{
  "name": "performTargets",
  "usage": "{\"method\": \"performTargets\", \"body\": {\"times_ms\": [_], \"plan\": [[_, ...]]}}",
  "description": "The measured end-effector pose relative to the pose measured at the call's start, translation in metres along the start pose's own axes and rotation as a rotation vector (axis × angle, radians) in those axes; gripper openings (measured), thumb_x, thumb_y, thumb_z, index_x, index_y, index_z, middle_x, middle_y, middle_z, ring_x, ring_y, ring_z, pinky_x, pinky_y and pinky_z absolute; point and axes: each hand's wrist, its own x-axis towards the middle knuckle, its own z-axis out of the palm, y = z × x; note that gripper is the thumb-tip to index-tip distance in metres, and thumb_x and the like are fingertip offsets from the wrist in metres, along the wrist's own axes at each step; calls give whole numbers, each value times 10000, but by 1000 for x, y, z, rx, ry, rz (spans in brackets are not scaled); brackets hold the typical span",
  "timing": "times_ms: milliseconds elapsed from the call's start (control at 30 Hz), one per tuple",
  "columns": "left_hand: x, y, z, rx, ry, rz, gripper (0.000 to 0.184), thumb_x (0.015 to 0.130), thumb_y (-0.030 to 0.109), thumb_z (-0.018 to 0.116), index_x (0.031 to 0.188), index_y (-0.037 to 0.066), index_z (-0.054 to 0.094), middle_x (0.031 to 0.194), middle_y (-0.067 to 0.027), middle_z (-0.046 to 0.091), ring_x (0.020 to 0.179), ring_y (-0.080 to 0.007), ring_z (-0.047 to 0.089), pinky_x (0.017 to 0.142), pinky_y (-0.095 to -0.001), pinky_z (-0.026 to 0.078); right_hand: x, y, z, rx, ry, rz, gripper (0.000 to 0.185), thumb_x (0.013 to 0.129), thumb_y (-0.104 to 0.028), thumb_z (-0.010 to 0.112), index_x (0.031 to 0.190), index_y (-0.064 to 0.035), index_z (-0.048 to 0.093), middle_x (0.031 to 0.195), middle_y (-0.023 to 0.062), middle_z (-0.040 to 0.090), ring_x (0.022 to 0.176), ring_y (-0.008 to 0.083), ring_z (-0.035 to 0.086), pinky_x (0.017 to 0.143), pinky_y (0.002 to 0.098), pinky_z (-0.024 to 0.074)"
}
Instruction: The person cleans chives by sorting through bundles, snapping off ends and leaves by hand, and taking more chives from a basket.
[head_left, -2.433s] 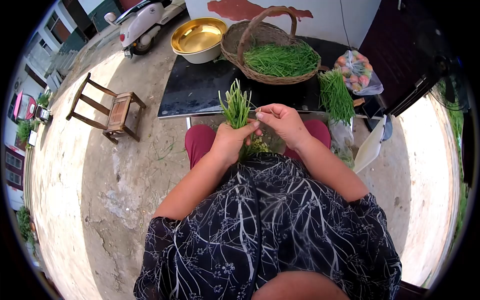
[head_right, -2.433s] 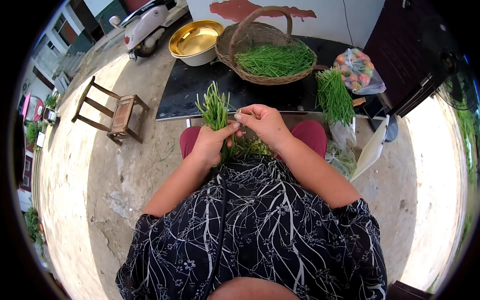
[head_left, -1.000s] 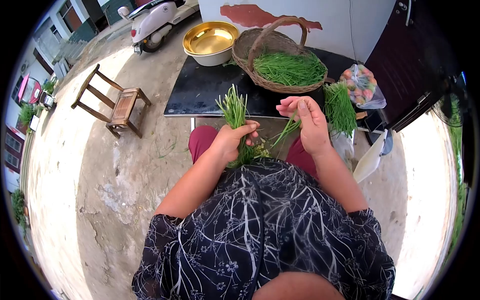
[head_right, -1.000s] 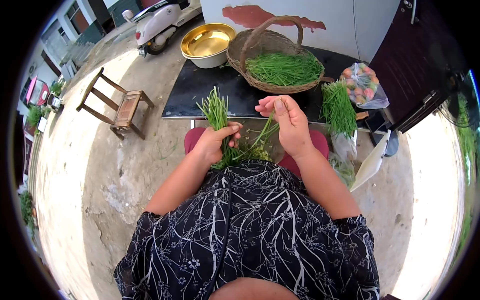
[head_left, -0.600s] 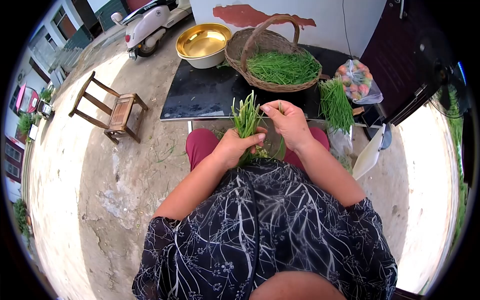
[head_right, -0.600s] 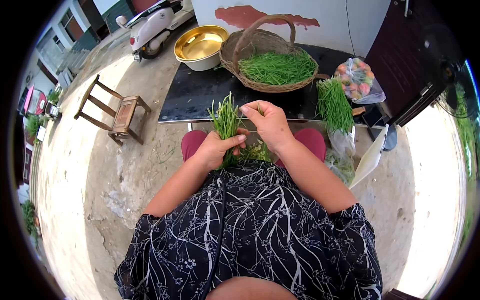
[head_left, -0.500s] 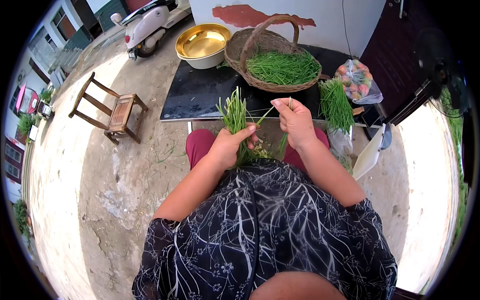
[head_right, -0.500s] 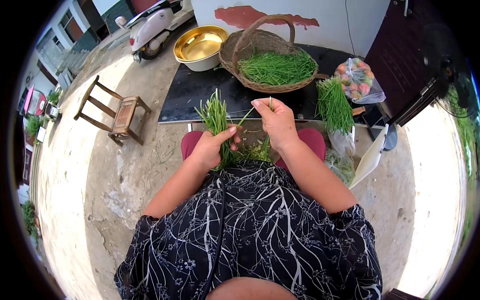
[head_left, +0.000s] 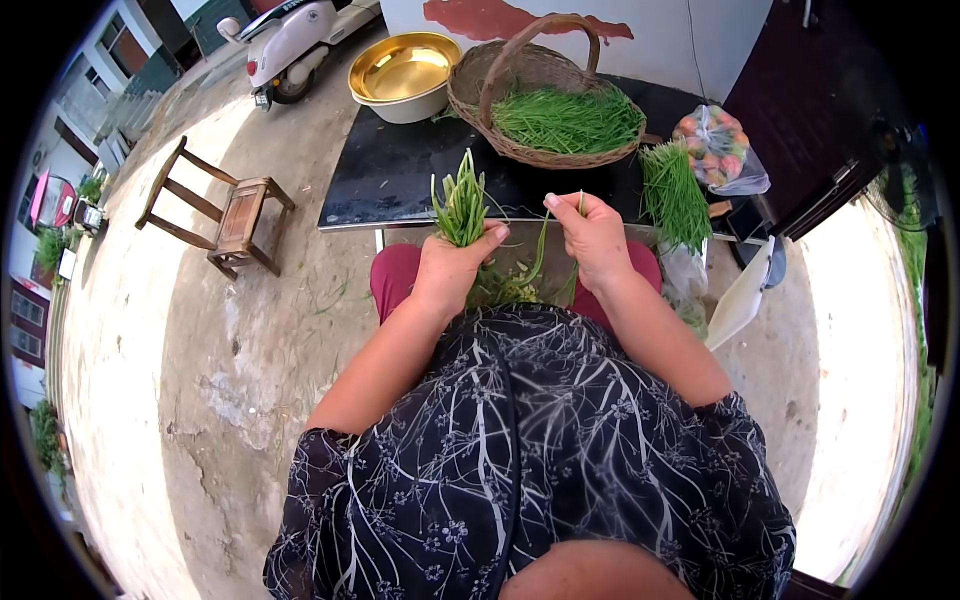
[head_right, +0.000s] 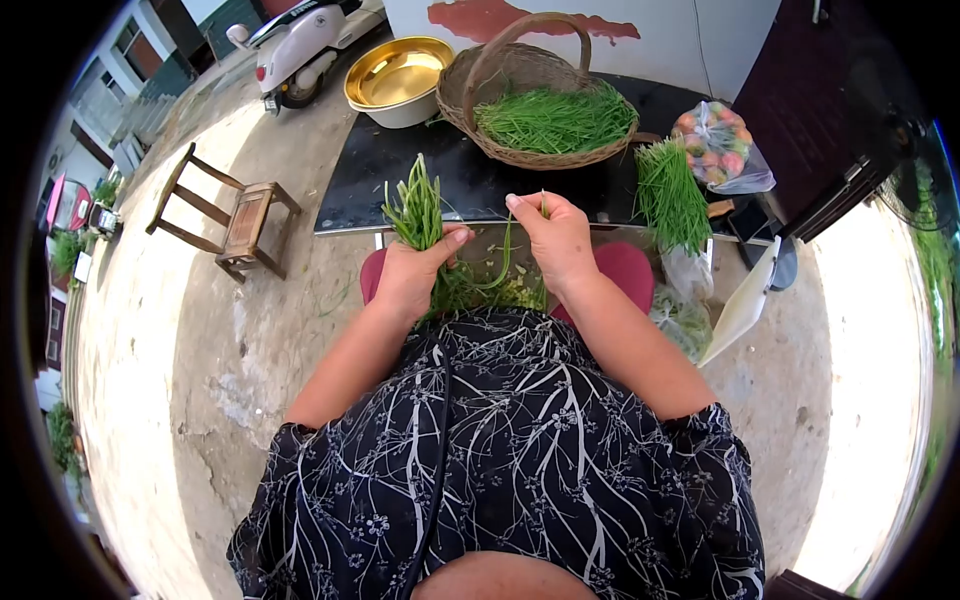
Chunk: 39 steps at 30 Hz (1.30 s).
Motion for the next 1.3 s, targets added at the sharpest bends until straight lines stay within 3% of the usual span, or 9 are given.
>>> {"method": "performTargets", "body": {"times_ms": [467, 567, 700, 833, 900, 1067, 1200, 1267, 1300], "plan": [[-4, -13, 10, -166, -176, -149, 128, 750, 55, 637, 866, 14, 601, 748, -43, 600, 568, -80, 460, 506, -214, 361, -16, -3, 16, 155, -161, 254, 155, 802, -196, 631, 751, -65, 569, 618, -17, 518, 486, 52, 442, 427, 185, 345], [-6, -6, 11, -231, -187, -165, 118, 762, 49, 613, 872, 13, 588, 743, -56, 603, 564, -87, 468, 501, -210, 362, -12, 1, 9, 176, -258, 299, 128, 808, -165, 620, 793, -44, 582, 652, -5, 545, 512, 57, 463, 482, 179, 383], [-4, -8, 8, -229, -184, -131, 105, 760, 84, 619, 831, 25, 570, 710, -55, 592, 520, -102, 462, 476, -214, 367, -17, -4, 11, 61, -380, 204, 96, 819, -107, 590, 808, -13, 584, 737, 16, 592, 606, 74, 514, 616, 184, 432], [-4, -8, 4, -213, -192, -173, 75, 768, 54, 601, 827, 16, 572, 723, -69, 602, 549, -93, 474, 501, -204, 372, -4, 13, 1, 67, -433, 184, 91, 820, -109, 587, 801, -20, 583, 751, 19, 589, 643, 57, 504, 608, 185, 422], [-4, -7, 3, -210, -189, -181, 75, 768, 55, 601, 825, 18, 569, 719, -70, 603, 543, -94, 473, 501, -203, 374, 1, 15, -4, -158, -440, 111, 94, 829, -124, 577, 797, -36, 570, 733, -12, 560, 651, 31, 461, 589, 177, 388], [-2, -8, 0, -215, -169, -210, 85, 767, 58, 603, 831, 20, 563, 711, -74, 604, 523, -95, 467, 499, -203, 377, 14, 4, -18, -37, -66, -27, 139, 851, -168, 551, 764, -60, 536, 638, -79, 422, 571, 15, 330, 499, 181, 275], [0, -10, -2, -236, -144, -220, 135, 753, 85, 626, 845, 18, 553, 693, -76, 594, 513, -105, 462, 482, -215, 371, 32, 12, -39, -439, 29, -41, 172, 832, -200, 579, 784, -38, 551, 598, -40, 418, 527, 47, 343, 472, 217, 299], [-1, -7, 0, -242, -136, -221, 136, 753, 85, 627, 846, 20, 553, 694, -76, 593, 515, -105, 461, 482, -215, 372, 18, 9, -28, -722, -43, -265, 169, 818, -194, 592, 803, -26, 575, 617, -13, 484, 538, 60, 415, 507, 218, 359], [-2, -5, 1, -243, -141, -233, 136, 754, 86, 628, 847, 20, 555, 698, -76, 594, 521, -105, 462, 487, -215, 374, 16, 7, -26, -744, -135, -130, 148, 810, -163, 593, 846, -19, 600, 700, 10, 570, 611, 65, 497, 583, 209, 411]]}}
